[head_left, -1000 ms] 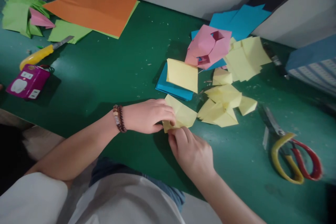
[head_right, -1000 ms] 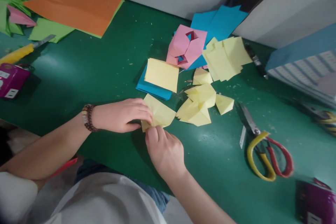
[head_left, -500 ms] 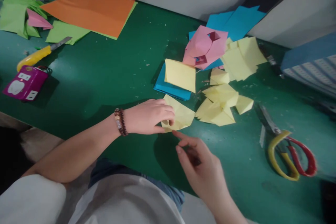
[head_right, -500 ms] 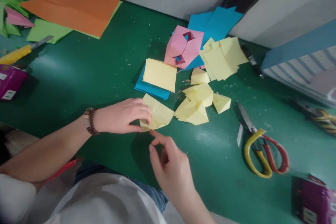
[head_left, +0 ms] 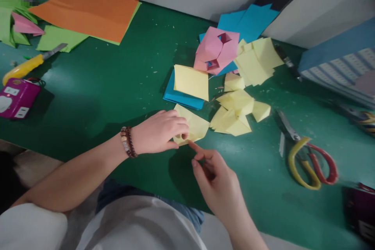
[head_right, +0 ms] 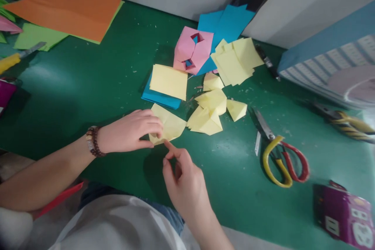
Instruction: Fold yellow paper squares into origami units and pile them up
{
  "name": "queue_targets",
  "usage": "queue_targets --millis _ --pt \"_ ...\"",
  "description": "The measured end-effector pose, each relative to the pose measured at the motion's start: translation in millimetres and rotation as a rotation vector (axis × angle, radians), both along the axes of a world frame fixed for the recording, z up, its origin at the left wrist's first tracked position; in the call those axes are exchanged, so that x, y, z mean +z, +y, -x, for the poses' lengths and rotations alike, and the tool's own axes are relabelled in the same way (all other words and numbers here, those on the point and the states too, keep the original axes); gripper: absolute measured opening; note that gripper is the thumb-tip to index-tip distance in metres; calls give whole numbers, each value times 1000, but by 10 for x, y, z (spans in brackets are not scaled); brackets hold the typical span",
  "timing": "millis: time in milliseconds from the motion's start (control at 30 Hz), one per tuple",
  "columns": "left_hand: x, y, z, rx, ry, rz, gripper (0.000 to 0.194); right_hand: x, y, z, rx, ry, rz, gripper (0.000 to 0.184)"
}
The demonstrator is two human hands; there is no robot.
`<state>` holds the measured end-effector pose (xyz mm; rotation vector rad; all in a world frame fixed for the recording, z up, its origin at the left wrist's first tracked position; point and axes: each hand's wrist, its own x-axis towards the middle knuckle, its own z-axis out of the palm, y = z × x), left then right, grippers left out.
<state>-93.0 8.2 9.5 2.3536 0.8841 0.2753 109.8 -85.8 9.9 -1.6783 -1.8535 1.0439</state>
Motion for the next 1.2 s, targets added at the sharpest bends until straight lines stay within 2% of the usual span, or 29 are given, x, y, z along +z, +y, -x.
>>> queue_targets --millis 133,300,500,533,600,633,733,867,1033,1100,1200 --pt "10 5 1 5 2 22 20 1 24 -80 -95 -6 10 10" --pt "-1 4 5 4 -12 13 19 51 39 -101 -197 -94 -106 14" --pt "-19 1 5 -8 -14 -14 22 9 30 -69 -28 -49 -143 8" --pt "-15 3 7 -22 -11 -27 21 -4 54 -106 -38 -94 -188 7" --pt "0 15 20 -73 -9 -60 18 -25 128 -212 -81 -244 -379 3" --pt "8 26 31 -99 -10 -72 16 -30 174 -270 -53 -330 -496 3" --pt "32 79 91 -153 -37 -54 11 -41 322 -399 184 -591 -762 12" --pt "57 150 211 -179 -79 19 21 -62 507 -419 391 -758 -892 21" --pt "83 168 295 -132 -48 -27 32 -54 679 -333 550 -705 -999 15" --pt "85 156 277 -124 -24 -71 27 -38 703 -298 645 -631 -1023 15" --pt "71 130 207 -120 3 -183 7 -22 687 -304 763 -553 -1010 13"
